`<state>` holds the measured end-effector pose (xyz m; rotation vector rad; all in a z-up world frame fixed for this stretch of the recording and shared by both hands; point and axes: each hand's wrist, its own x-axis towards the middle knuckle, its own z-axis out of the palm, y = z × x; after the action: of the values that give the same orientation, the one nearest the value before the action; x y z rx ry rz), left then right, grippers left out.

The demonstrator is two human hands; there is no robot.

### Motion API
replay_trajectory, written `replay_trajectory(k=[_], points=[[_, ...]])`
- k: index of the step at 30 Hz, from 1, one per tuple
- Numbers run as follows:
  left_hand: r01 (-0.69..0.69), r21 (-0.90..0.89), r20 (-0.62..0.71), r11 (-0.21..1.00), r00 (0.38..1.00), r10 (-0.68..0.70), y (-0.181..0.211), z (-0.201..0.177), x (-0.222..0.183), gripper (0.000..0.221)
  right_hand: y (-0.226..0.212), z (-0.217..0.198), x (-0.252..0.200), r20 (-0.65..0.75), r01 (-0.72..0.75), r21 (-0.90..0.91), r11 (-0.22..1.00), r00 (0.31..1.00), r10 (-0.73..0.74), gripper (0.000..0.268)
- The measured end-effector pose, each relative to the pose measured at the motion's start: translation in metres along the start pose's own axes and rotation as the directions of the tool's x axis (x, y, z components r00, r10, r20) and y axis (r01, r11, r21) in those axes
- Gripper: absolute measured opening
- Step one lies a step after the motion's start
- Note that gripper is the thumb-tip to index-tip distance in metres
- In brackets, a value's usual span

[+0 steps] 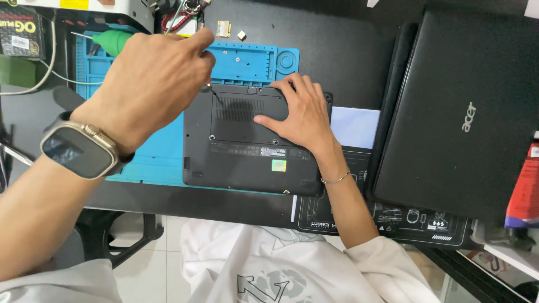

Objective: The person flips a black Acer laptop upside down and slides the silver optical disc drive out of its bay, then sets the drive aside and repositions the laptop. They then take a red Acer laptop, flip it over, and use a screwdriver to unscrew components from its bottom panel on a blue repair mat.

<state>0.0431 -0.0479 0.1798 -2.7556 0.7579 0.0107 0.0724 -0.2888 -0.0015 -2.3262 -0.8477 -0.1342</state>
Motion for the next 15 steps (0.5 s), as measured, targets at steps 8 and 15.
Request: replay_trajectory(k=[8, 15], points=[[0.014, 0.026, -0.048, 1.0, 0.999, -0.013, 0.0043, 0.0012, -0.0093, 0.005, -0.0046, -0.0019, 0.0015, 0.012, -0.01, 0.001, 1.0, 1.0, 0.01, 0.066], [0.021, 0.033, 0.02, 0.999, 1.0, -0.022, 0.0016, 0.0086, -0.0075, 0.015, -0.0031, -0.0005, -0.0021, 0.01, -0.01, 0.003, 1.0, 1.0, 0.01, 0.066]])
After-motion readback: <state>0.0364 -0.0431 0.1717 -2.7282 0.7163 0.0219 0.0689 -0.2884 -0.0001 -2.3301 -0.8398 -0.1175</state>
